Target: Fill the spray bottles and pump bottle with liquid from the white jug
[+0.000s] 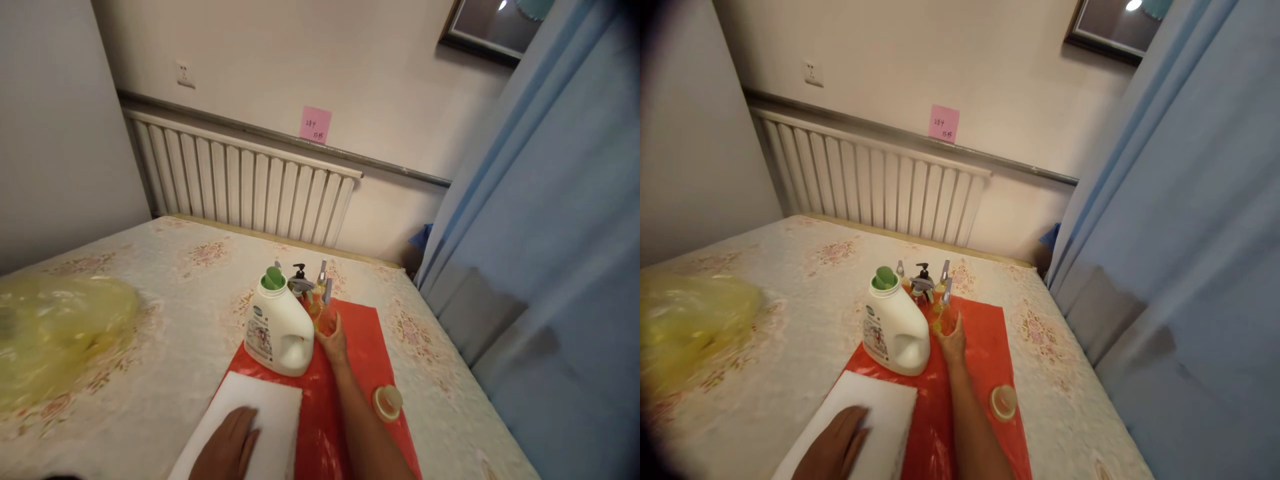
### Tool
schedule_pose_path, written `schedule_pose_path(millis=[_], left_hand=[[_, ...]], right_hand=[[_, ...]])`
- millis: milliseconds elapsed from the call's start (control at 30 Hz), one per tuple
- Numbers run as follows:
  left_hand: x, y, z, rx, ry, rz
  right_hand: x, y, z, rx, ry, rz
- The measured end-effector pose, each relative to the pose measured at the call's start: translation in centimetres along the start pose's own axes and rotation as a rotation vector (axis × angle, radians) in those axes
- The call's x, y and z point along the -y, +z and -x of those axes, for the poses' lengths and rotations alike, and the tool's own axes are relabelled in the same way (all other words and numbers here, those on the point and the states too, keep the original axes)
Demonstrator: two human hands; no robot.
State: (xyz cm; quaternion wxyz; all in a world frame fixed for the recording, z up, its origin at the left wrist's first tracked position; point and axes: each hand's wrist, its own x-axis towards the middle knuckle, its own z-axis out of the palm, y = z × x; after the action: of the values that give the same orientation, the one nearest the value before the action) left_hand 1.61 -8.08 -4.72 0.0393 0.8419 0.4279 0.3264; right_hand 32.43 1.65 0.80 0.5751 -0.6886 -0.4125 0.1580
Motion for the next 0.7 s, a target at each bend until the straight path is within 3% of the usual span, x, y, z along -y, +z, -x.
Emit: schedule_pose_path(millis=[133,367,467,567,700], left_hand=[[-0.6,-0.7,-0.6,0.075,-0.017,0.039],[-1.3,-1.7,-2.0,0.120,-0.036,0.158],[-2.1,-1.8,-2.7,0.129,-0.111,0.227],[-4.4,-2.1,-3.2,0.166,-0.184,0.329],[-9.1,-2.6,-4.1,0.316,-0.129,0.504]], right_hand=[[0.8,-3.2,3.6,0.009,0.115,-0.031],[3.6,-8.7,15.2,0.155,0.138,-0.162],[4.2,-10.6,18.8,0.201,0.175,-0.207],[4.2,-12.0,20.6,0.215,0.201,-0.180],[4.1,-13.2,21.3,0.184,0.123,-0.026]])
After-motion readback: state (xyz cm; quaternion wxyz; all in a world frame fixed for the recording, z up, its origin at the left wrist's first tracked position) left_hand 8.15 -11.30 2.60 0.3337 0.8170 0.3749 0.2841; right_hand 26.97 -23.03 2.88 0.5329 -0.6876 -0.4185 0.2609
